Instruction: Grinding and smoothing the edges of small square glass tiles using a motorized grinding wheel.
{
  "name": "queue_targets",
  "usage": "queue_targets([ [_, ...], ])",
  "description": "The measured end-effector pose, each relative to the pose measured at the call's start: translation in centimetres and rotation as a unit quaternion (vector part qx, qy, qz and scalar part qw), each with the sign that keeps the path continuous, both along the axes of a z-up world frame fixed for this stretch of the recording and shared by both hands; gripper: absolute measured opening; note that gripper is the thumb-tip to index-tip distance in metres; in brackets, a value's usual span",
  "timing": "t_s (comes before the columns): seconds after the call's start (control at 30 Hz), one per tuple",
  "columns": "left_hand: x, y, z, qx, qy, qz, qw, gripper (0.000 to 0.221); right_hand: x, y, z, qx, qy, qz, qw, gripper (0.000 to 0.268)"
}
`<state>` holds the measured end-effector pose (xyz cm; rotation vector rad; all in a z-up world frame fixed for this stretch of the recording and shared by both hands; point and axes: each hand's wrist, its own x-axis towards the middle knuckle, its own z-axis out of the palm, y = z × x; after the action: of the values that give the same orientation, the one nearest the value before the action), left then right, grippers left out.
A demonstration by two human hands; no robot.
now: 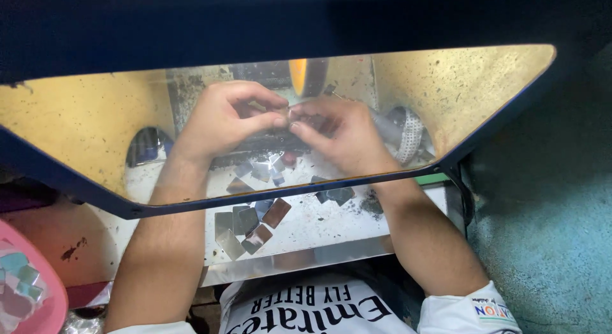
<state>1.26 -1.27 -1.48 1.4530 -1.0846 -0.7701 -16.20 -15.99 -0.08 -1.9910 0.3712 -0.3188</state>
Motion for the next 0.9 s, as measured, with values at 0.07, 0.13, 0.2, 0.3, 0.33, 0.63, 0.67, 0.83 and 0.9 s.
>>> queue_targets([
  [0.07, 0.2, 0.2, -0.1, -0.016, 0.012, -0.012, 1.000, 0.031, 0.0, -0.4, 0.4, 0.076, 0.057, 0.016, 0.995, 0.029],
  [0.13, 0.3, 0.5, 0.1, -0.031, 0.023, -0.024, 0.999, 0.038, -0.3, -0.3, 1.2, 0.150, 0.113, 0.032, 0.982, 0.038],
  [0.2, 0.1, 0.8, 0.4, -0.048, 0.053, -0.102, 0.992, 0.039, -0.7, 0.2, 2.2, 0.353, 0.147, 0.059, 0.922, 0.043],
  [0.3, -1.1, 0.8, 0.6, -0.053, 0.059, -0.158, 0.984, 0.026, -1.5, -1.2, -2.4, 0.404, 0.129, 0.102, 0.900, 0.045],
  [0.33, -1.0, 0.8, 0.6, -0.053, 0.060, -0.158, 0.984, 0.026, -1.5, -1.3, -2.7, 0.404, 0.130, 0.101, 0.900, 0.045],
  [0.63, -0.2, 0.5, -0.1, -0.048, 0.076, -0.221, 0.971, 0.025, -1.3, -1.8, -5.2, 0.426, 0.139, 0.181, 0.875, 0.038],
  [0.67, -0.2, 0.6, -0.4, -0.055, 0.076, -0.215, 0.972, 0.025, -1.3, -1.7, -5.3, 0.438, 0.132, 0.170, 0.873, 0.037],
  [0.83, 0.7, 1.0, -1.2, -0.071, 0.053, -0.124, 0.988, 0.031, -0.5, -0.1, -0.7, 0.223, 0.080, 0.121, 0.964, 0.053],
  [0.9, 1.0, 0.9, -0.8, -0.071, 0.070, -0.061, 0.993, 0.032, 0.2, 0.2, -1.0, 0.059, -0.036, 0.061, 0.996, 0.055],
])
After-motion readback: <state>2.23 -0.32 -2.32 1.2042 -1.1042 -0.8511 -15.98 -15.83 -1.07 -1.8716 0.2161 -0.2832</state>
